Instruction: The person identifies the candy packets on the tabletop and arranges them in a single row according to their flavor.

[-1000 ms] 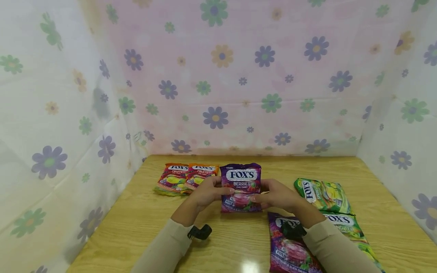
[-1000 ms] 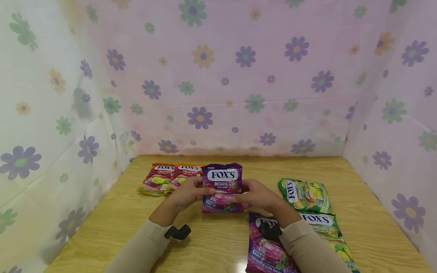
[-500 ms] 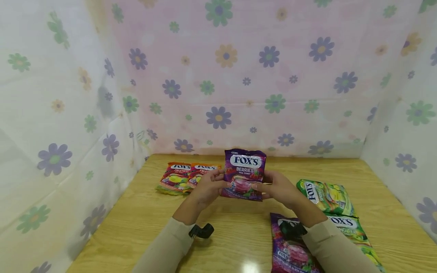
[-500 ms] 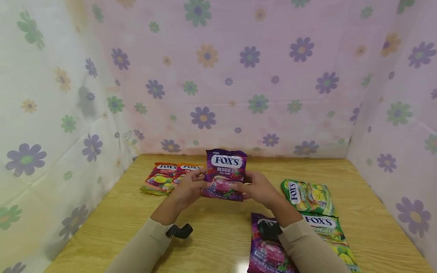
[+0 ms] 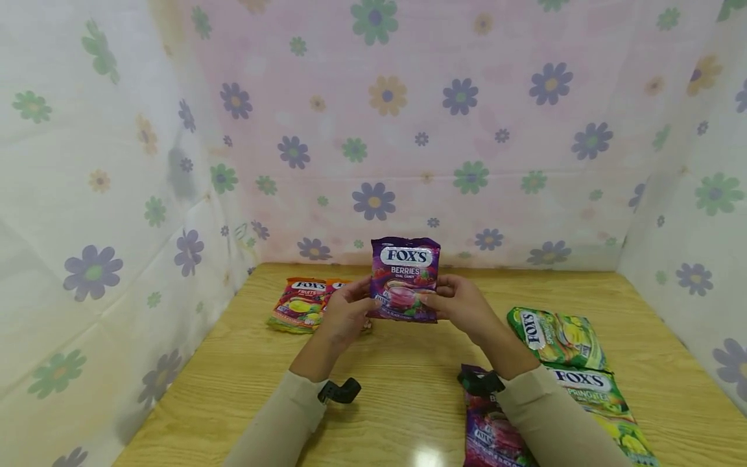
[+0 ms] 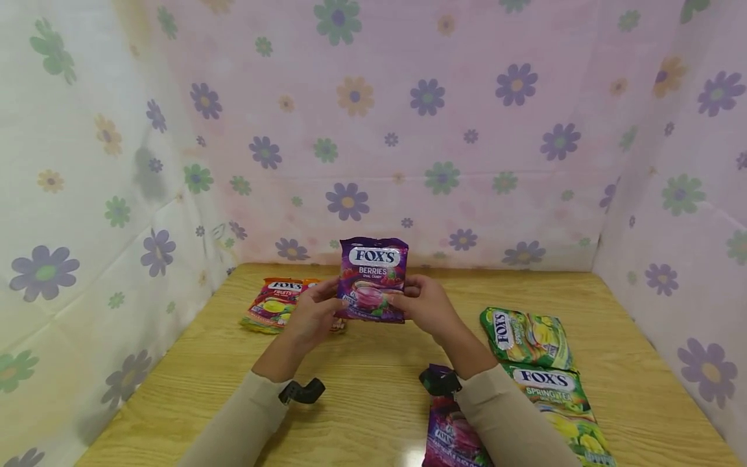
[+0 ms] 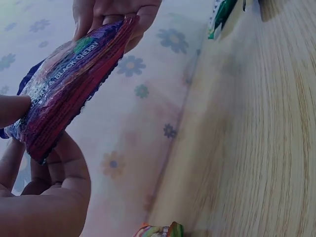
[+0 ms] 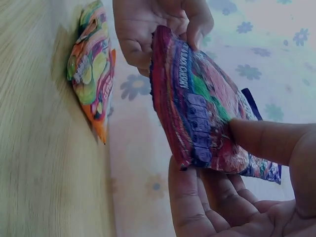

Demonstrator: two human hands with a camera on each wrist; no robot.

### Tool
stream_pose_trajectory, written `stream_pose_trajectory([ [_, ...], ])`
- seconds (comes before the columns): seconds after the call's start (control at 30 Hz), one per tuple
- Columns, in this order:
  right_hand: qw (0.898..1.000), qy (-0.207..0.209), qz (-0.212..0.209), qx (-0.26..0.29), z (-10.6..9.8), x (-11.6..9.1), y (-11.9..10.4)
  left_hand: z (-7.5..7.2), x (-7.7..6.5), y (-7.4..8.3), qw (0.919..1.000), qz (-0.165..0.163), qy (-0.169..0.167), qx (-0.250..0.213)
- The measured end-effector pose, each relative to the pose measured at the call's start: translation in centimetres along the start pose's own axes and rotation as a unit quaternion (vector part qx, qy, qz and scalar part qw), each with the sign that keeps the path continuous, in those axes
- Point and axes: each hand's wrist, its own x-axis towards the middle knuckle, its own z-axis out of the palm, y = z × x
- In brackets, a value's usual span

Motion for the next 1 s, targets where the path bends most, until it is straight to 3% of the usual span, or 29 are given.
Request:
stream_pose_trajectory([
  [0.2, 0.999, 0.024, -0.007, 0.033, 0.7, 0.6, 0.6, -0.3, 0.0, 0.1, 0.9995, 0.015, 0.027, 0.005],
  [0.57, 0.997, 0.039, 0.003, 0.061, 1.9, 1.4, 2.3, -1.5, 0.7, -0.8, 0.9953, -0.024, 0.084, 0.042],
  [0.77, 0.997, 0.019, 0.013, 0.069, 2.0, 1.4, 2.8, -2.1, 1.1, -1.4, 0.9912, -0.048, 0.105, 0.065],
  [1.0, 0.998, -0.016, 0.008, 0.054, 1.7, 1.3, 3.1, -2.5, 1.2, -1.7, 0.9911, -0.059, 0.108, 0.05],
])
